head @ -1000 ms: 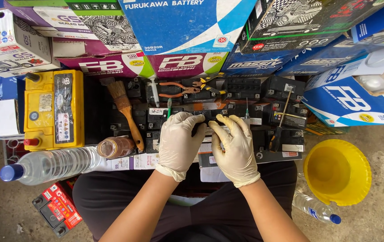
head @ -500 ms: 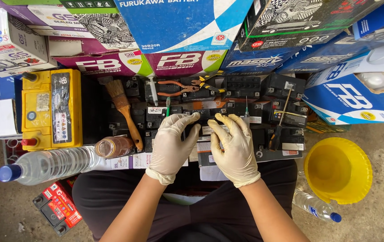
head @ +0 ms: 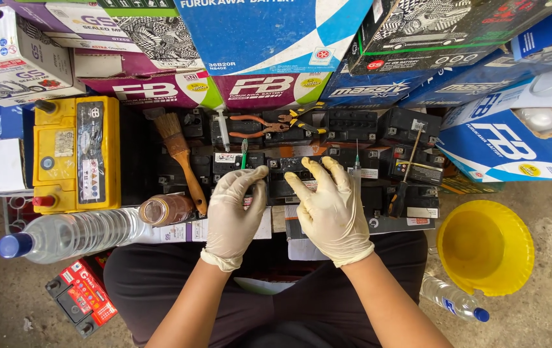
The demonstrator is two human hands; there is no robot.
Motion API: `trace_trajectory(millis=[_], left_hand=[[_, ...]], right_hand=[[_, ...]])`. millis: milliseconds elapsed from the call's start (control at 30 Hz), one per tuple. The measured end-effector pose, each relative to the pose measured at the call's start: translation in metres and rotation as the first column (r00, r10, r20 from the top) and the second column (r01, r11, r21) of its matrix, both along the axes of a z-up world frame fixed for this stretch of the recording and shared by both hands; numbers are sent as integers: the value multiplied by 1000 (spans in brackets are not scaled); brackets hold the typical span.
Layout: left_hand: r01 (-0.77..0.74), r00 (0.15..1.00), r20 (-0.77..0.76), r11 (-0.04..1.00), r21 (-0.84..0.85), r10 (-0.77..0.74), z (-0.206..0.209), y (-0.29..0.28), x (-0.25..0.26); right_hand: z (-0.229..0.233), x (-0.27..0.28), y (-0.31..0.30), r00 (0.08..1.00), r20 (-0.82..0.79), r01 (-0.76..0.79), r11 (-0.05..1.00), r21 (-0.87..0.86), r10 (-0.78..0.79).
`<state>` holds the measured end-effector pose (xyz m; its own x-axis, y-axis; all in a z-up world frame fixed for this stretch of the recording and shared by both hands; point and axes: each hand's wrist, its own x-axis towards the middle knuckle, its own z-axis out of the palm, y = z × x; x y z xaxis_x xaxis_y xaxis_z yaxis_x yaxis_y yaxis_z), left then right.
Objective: Servicing lead-acid batteries by adding or removing liquid using a syringe
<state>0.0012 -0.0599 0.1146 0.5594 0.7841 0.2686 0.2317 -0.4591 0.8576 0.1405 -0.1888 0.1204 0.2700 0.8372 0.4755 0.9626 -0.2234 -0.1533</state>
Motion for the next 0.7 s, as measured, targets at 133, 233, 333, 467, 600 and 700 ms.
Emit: trace_trajectory(millis=[133,233,333,467,600,700], left_hand=[[-80,995,-57,995,55,84,-17,10,-15],[-136,971,-165,967,214,173,-41,19,-23],[-155,943,-235,938,311,234,-60,30,-28],[-132,927,-287,924,358,243,-85,42,-26],[-116,897,-372,940,322,238,-88,46,-21],[-137,873,-401,928,348,279,-97,50,-17]], right_hand=[[2,7,-2,1000,30,-2,998,-61,3],[4,11,-3,993,115,16,993,-115,-3],[10,13,-4,983,185,12,990,-141,14],[18,16,-2,977,208,-24,989,-146,54],[18,17,-2,982,175,-40,989,-144,65],[14,15,-3,989,135,-38,991,-127,55]])
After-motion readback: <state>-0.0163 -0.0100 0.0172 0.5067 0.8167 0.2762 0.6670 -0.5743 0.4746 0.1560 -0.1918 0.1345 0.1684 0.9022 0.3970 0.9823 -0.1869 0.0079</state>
